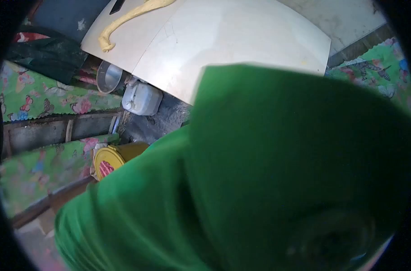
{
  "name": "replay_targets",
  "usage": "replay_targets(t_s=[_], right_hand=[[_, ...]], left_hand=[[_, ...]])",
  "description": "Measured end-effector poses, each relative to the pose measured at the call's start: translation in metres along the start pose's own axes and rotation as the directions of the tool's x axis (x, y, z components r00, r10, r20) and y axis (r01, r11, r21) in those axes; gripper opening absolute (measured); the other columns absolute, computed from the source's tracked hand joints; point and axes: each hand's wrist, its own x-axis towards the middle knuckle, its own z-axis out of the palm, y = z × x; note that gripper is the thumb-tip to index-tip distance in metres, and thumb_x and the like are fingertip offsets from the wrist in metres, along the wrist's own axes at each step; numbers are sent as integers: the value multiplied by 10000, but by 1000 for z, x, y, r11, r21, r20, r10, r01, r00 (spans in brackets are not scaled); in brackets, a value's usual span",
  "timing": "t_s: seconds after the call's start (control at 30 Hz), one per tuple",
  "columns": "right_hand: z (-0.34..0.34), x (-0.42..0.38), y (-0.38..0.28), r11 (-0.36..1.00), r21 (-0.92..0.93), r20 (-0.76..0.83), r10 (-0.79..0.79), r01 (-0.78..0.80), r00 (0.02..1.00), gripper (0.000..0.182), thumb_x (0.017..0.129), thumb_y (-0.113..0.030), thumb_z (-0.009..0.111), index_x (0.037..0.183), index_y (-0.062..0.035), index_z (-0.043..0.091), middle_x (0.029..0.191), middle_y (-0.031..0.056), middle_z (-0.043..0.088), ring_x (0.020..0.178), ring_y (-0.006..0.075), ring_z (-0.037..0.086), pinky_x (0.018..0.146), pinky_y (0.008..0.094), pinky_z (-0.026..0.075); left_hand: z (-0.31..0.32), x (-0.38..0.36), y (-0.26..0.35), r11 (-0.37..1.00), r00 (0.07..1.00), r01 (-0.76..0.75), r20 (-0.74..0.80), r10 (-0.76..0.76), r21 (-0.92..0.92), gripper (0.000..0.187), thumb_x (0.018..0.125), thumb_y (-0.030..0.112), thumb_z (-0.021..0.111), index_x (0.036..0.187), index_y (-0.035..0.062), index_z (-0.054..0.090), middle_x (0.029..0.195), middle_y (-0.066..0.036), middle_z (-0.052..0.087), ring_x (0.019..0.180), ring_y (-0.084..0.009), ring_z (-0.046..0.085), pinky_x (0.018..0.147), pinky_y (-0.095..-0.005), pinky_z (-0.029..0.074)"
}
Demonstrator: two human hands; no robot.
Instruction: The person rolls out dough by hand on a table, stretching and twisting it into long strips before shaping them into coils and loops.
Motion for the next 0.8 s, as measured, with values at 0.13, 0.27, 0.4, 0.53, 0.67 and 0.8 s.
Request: replay_targets(t_s=[0.13,0.27,0.4,0.53,0.67,0.8], right_hand=[[112,-13,-40,996,68,300,-80,62,951,380,832,-134,634,1177,-1,546,1208,177,560,1090,246,547,918,346,430],[214,-32,-110,966,161,579,-258,202,773,353,812,-127,643,1134,2,577,1178,175,582,1066,231,562,893,334,441],[299,-86,-229,934,324,838,-358,152,412,269,809,-93,628,1058,2,590,1025,142,622,877,238,609,789,329,476],[422,-168,-340,829,499,840,-535,251,96,275,821,-132,623,1068,-15,594,1076,145,598,988,307,586,867,382,478],[526,-265,-429,701,658,720,-693,273,44,789,727,-270,738,1359,-6,345,1334,245,405,1235,388,391,1042,432,322],[576,-341,-469,752,612,698,-659,244,280,1026,665,-257,769,1447,-28,145,1402,299,278,1304,420,305,1091,448,248]], left_hand=[[-12,-26,-47,987,993,114,-3,-115,110,203,720,252,652,826,80,646,872,-135,644,881,-282,634,627,-440,515],[-62,-169,-91,931,933,359,-31,-358,65,180,727,245,639,797,79,650,803,-125,656,835,-278,648,614,-430,515],[-140,-438,-105,758,712,626,-262,-651,-183,275,735,219,663,978,91,659,997,-132,637,947,-328,606,821,-433,477],[-241,-778,-63,-220,-248,965,-787,-564,-146,603,726,279,740,1211,-2,517,1227,-260,518,1126,-404,500,963,-450,399],[-246,-899,-45,-552,-480,831,-595,-645,-72,516,727,292,721,1119,8,542,1099,-226,591,1008,-382,569,853,-420,455],[-256,-828,-32,-193,-540,682,-308,-783,-705,237,811,169,620,965,1,555,920,-164,639,808,-282,609,715,-355,482]])
